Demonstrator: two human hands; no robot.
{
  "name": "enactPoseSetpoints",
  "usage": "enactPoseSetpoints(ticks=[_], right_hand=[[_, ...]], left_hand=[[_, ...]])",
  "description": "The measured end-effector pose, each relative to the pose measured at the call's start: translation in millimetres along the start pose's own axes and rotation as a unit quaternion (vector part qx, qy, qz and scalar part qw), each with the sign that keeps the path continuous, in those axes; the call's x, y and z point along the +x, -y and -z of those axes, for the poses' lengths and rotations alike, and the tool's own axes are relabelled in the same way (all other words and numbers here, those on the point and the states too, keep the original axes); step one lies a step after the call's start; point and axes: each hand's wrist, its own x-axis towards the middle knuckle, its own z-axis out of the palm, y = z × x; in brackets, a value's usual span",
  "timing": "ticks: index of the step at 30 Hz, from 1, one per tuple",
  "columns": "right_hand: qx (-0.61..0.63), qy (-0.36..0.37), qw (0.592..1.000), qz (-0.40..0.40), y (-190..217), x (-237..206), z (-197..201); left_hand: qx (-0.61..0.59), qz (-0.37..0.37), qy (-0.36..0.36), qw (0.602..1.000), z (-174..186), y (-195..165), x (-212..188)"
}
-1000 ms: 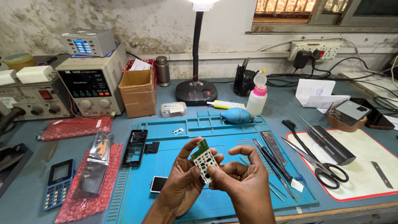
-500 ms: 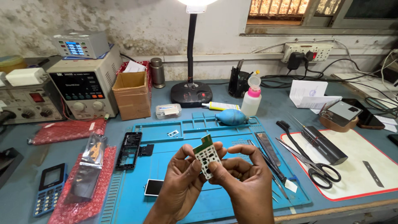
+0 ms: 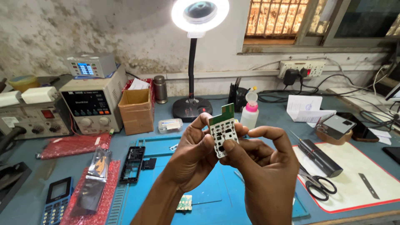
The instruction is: The person sits at an electronics repair workbench and handles a small circuit board, turning it over and aligning it with a keypad component. They then move to a soldering station, open a container of flux paste, and dip a brush into the flux and a bottle, preparing to apply it to the board.
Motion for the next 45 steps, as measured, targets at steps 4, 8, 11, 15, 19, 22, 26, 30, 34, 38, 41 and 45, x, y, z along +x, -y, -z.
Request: enactPoseSetpoints(ticks=[4, 8, 11, 15, 19, 22, 26, 30, 34, 38, 41, 45], right_hand=[[-0.009, 0.001, 1.0, -0.026, -7.8, 13.0, -2.7], [-0.007, 0.002, 0.998, -0.057, -16.9, 20.5, -1.3], [-0.001, 0.004, 0.998, -0.067, -22.7, 25.0, -0.3], [0.015, 0.011, 0.997, -0.07, -27.4, 26.4, 2.0], [0.024, 0.009, 0.996, -0.083, -29.3, 25.4, 3.4], [0.04, 0.006, 0.996, -0.086, -29.7, 25.3, 3.5], [0.051, -0.009, 0.994, -0.092, -30.6, 24.8, 4.4], [0.044, -0.02, 0.995, -0.083, -31.8, 24.8, 6.9], [0.051, -0.026, 0.995, -0.087, -30.7, 24.0, 9.0], [0.043, -0.027, 0.994, -0.095, -27.1, 24.1, 8.8], [0.027, -0.017, 0.995, -0.095, -25.1, 24.3, 5.9], [0.023, -0.01, 0.996, -0.089, -22.7, 22.7, 3.1]], left_hand=[[0.013, -0.007, -0.029, 0.999, 5.8, 2.6, 6.5], [0.022, -0.009, -0.049, 0.999, 13.3, 6.3, 8.9], [0.021, -0.013, -0.081, 0.996, 17.0, 9.0, 9.2], [0.009, -0.022, -0.096, 0.995, 17.5, 13.4, 6.7], [0.003, -0.024, -0.077, 0.997, 16.0, 13.9, 5.3], [-0.004, -0.019, -0.09, 0.996, 13.8, 13.2, 4.8], [-0.011, -0.02, -0.092, 0.996, 11.3, 13.7, 5.2], [-0.021, -0.021, -0.09, 0.996, 10.0, 15.3, 3.9], [-0.024, -0.016, -0.109, 0.994, 9.3, 16.0, 3.1], [-0.014, -0.019, -0.113, 0.993, 8.7, 15.8, 4.7], [-0.021, -0.011, -0.101, 0.995, 7.9, 15.4, 3.3], [-0.031, -0.014, -0.079, 0.996, 7.1, 15.6, 1.4]])
